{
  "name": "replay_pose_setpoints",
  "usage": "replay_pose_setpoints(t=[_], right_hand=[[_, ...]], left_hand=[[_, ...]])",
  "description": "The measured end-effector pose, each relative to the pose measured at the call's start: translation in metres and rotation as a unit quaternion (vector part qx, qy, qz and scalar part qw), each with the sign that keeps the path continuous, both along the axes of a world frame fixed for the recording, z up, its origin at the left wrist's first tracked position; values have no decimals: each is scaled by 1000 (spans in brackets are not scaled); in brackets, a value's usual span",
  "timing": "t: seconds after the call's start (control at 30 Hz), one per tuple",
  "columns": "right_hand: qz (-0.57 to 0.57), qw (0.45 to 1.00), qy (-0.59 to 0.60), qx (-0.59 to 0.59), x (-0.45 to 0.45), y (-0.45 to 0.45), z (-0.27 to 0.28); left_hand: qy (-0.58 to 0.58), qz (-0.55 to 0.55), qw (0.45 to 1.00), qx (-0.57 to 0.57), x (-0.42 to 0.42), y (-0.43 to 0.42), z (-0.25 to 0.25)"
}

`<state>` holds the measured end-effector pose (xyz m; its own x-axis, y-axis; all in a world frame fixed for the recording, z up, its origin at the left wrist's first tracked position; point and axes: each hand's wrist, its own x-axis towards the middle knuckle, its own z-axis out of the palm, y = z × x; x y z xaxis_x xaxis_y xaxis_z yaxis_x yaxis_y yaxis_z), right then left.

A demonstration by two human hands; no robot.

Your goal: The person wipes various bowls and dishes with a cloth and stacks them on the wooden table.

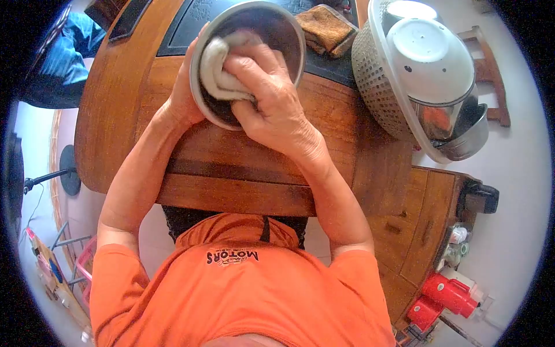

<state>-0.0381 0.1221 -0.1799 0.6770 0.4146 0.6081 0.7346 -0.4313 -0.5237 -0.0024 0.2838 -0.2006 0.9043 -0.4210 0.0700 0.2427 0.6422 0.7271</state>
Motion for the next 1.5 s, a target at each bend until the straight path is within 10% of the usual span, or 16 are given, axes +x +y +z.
replay_pose_setpoints(t=[0.27, 0.47, 0.57, 0.63, 1.2, 1.4, 1.5], right_hand=[[106, 860, 401, 298, -13, -26, 32], [28, 854, 295, 428, 0, -30, 25], [-112, 930, 250, 244, 13, -22, 9], [-75, 903, 357, 228, 11, -22, -5], [-153, 944, 193, 218, 30, -38, -27], [-177, 897, 240, 325, 39, -47, -38], [-179, 892, 272, 315, 33, -42, -30]], left_hand=[[33, 14, 997, -66, 9, 12, -13], [-80, 30, 985, -152, 18, 41, -23], [-120, 22, 976, -180, 14, 34, -11], [-29, 150, 987, 44, 1, 13, 8], [-1, -15, 986, 163, -11, -6, 1], [-278, 156, 925, 206, -7, -6, -4], [-447, 249, 779, 363, -8, -11, -8]])
